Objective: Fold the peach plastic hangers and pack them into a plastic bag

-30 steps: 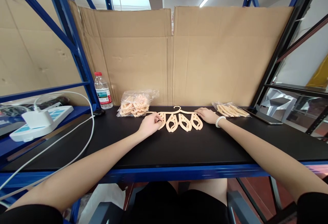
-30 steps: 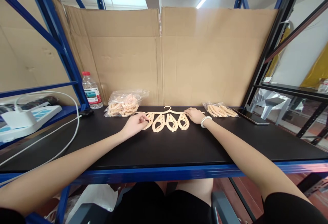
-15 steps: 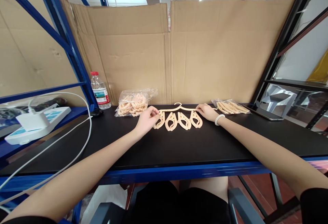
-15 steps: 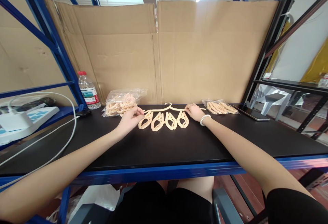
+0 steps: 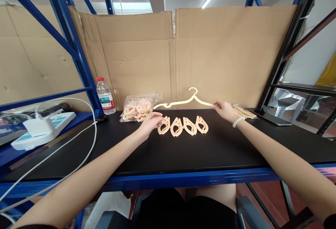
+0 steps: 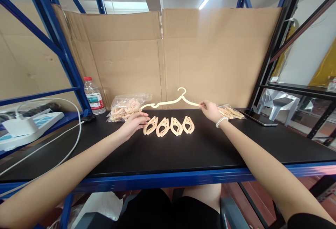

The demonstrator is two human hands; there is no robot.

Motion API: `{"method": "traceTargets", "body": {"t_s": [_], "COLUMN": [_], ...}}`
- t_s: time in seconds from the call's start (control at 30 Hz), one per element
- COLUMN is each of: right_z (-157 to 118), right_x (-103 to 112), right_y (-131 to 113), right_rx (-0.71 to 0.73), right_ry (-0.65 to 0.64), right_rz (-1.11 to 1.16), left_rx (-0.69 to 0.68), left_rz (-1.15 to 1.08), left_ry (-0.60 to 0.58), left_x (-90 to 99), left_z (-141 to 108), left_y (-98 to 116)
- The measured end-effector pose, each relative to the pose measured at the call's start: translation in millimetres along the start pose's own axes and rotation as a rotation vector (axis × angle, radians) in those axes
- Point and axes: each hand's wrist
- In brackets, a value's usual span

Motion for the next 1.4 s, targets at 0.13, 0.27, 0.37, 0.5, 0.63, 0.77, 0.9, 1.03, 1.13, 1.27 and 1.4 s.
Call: {"method": "traceTargets", "body": {"t_s": [0.13,0.27,0.37,0.5,0.63,0.77,0.9,1.03,1.13,1.27,1.4], "right_z": [-5,-18,-31,-45,-51,-51,-53,-56,-56,-55,-53], "right_x": [14,1,-17,-29,-27,-28,-27,-25,-25,-27,-28], "right_y": [-10,-28,-45,-66,-77,-77,-76,-79,-77,-72,-68], "right_rx": [0.009,0.086,0.154,0.22,0.287,0.419,0.463,0.333,0.324,0.419,0.503], "right_ry": [0.046,0.017,-0.124,-0.237,-0.23,-0.258,-0.185,-0.12,-0.086,-0.041,0.0], "right_rz": [0.176,0.185,0.177,0.199,0.164,-0.014,-0.326,-0.476,-0.524,-0.41,-0.214], "left_rx": [0.032,0.016,0.03,0.004,-0.138,-0.23,-0.187,-0.052,0.03,0.085,0.066], "left_rz": [-0.087,-0.139,-0.112,0.178,0.296,0.277,0.307,0.146,0.027,-0.065,-0.113], "left_ry": [-0.022,-0.013,-0.023,-0.127,-0.386,-0.519,-0.449,-0.441,-0.386,-0.286,-0.227], "left_x": [-2.7,-3.2,-1.2,-0.8,-2.4,0.2,5.5,11.2,13.9,13.6,11.9], "left_z": [-5,-4,-3,-5,-11,-13,-10,-3,1,5,6], "left_y": [2,1,1,2,4,9,12,11,8,3,0]}}
Point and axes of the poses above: each hand's wrist, its own z-axis towards the middle knuckle, its own x-axis out of the back of the hand, y = z × x, and after that the axes turned 11 degrees about z, right-handed
